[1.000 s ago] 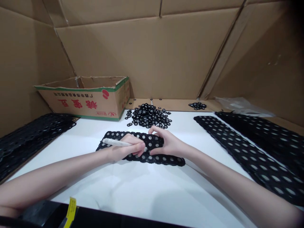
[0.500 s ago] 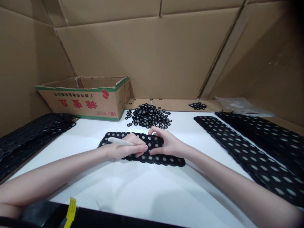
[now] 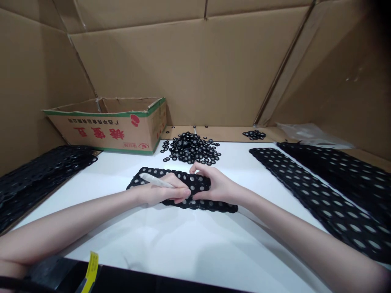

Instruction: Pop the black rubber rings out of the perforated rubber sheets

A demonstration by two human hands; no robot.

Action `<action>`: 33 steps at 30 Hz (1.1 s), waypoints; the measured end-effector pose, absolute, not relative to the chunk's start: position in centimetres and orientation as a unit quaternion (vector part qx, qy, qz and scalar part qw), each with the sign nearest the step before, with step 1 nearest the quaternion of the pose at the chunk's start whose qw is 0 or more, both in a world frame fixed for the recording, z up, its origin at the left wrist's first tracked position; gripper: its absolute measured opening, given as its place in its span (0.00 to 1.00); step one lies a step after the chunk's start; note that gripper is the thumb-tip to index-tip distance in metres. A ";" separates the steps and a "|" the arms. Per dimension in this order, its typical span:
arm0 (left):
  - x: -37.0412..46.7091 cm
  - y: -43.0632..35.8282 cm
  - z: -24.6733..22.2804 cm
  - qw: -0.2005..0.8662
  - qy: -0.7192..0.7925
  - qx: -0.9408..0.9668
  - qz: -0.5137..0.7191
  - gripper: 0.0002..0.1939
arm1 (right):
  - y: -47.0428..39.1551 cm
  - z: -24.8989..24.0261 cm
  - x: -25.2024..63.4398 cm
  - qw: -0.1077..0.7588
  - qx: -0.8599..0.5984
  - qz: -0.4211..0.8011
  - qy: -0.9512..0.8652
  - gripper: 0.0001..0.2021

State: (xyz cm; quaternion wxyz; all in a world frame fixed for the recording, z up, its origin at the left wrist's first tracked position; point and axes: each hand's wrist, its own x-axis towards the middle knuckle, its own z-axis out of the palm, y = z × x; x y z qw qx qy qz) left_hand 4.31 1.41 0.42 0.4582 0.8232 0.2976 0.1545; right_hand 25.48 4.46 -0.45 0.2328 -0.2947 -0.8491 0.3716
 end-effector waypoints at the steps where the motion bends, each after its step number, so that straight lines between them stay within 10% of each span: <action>1: 4.3 1.4 0.4 0.459 0.297 0.824 0.150 0.23 | 4.4 -0.5 25.5 0.234 -0.293 0.367 -0.852 0.21; 19: 3.9 -0.2 -0.9 0.320 0.261 0.881 0.232 0.21 | 3.0 1.0 25.4 0.102 -0.353 0.282 -0.886 0.25; 33: 4.1 -1.6 -0.2 0.369 0.237 0.849 0.294 0.25 | 3.4 -0.2 25.6 0.169 -0.316 0.331 -0.873 0.25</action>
